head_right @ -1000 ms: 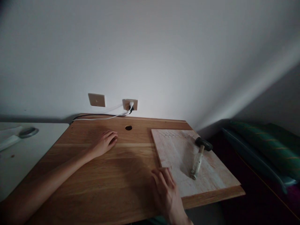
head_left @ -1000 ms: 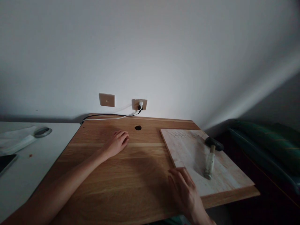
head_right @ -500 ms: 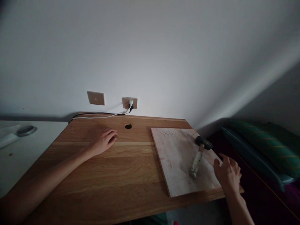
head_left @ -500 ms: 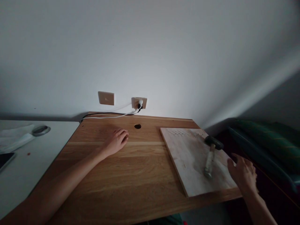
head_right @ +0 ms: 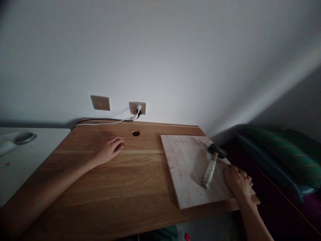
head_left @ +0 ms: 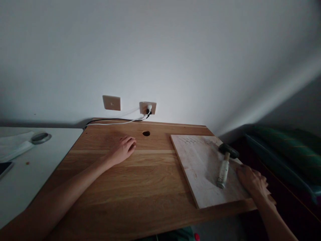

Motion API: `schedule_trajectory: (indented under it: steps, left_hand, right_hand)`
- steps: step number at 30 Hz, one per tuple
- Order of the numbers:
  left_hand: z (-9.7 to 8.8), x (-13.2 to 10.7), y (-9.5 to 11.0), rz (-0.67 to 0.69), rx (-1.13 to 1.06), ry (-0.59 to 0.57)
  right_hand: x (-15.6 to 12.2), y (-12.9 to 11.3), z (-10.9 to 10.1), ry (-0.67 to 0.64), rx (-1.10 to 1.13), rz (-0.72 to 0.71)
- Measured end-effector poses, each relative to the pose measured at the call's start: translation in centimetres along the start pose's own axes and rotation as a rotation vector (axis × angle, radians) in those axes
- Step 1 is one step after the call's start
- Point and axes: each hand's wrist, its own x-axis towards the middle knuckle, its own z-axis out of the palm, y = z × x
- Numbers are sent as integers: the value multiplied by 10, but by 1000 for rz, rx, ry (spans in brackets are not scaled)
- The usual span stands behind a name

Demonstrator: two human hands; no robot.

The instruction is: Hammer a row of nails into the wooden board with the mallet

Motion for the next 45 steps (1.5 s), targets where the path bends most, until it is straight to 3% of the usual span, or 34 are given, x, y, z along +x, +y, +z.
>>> schedule_trajectory:
  steps: [7, 14, 19, 22, 26, 28, 31, 35, 38, 45]
  left_hand:
    - [-3, 1, 0, -21, -27, -24]
    - [-5, 4, -1, -74, -81, -27]
    - [-14, 11, 9, -104, -196, 40]
    - [-31, 23, 19, -24, -217, -20]
    - [-69, 52, 35, 38, -150, -332]
    - [-85, 66, 42, -3, -84, -460]
    - [-99, 76, 46, -99, 13, -538]
    - [-98, 68, 39, -126, 82, -636]
    - [-92, 61, 35, -120, 89, -680]
    - [-80, 57, 32, -89, 32, -637]
  right_hand:
    - [-22, -16, -1, -55, -5, 28]
    - [-90, -70, -16, -25, 24, -31]
    - [-143, -95, -12, -12, 136, -191]
    - [-160, -97, -11, 2, 277, -331]
    - [-143, -118, -34, 84, 531, -467]
    - [-123, -144, -53, 67, 633, -552]
    - [-95, -195, -78, -12, 649, -679]
    - [-71, -261, -96, -210, 156, -838]
    - [-58, -295, -94, -266, 1, -856]
    - [-52, -327, -83, -358, -211, -875]
